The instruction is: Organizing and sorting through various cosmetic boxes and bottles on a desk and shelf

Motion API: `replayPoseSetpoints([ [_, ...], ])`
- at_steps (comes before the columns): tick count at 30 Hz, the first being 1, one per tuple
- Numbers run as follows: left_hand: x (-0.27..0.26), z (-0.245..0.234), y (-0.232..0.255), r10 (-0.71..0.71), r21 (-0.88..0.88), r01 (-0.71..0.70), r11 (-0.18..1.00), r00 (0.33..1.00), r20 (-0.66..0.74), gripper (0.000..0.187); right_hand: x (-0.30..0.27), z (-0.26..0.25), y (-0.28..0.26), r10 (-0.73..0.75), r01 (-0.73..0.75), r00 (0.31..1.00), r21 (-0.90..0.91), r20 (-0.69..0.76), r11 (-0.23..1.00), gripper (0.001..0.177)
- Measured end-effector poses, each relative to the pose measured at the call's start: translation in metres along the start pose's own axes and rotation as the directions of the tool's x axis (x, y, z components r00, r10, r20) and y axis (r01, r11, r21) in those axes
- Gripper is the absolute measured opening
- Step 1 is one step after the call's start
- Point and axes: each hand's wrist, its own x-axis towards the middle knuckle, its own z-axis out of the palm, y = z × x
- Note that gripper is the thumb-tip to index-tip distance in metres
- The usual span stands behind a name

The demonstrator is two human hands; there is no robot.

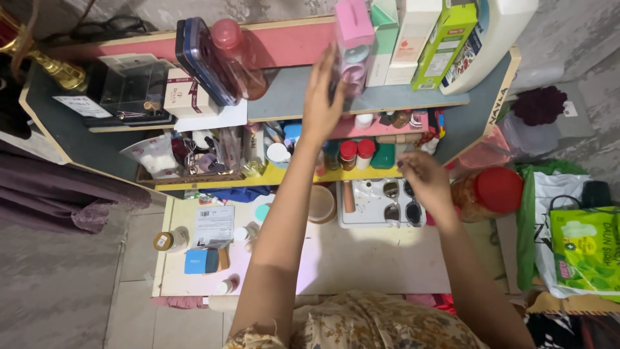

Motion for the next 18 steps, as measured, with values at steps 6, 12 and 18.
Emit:
replayPoseSetpoints([
  [6,-0.002,-0.006,0.016,0.119,-0.021,-0.119,0.993,0.993,-0.016,0.066,0.019,-0.013,-0.013,-0.167,0.180,0.982,0.154,-0.091,0.972,0.015],
  [12,-0.001,0.001,0.011,0.089,0.013,-0.089,0.996,0.996,-0.009,0.072,0.042,-0.029,-0.027,-0.309,0.320,0.938,0.053,-0.158,0.946,0.017],
  [18,-0.001,-0.003,0.019,0.058,0.008,-0.058,0.998,0.998,0.008,0.064,0.037,-0.027,-0.059,-0.230,0.248,0.957,0.091,-0.178,0.964,0.016],
])
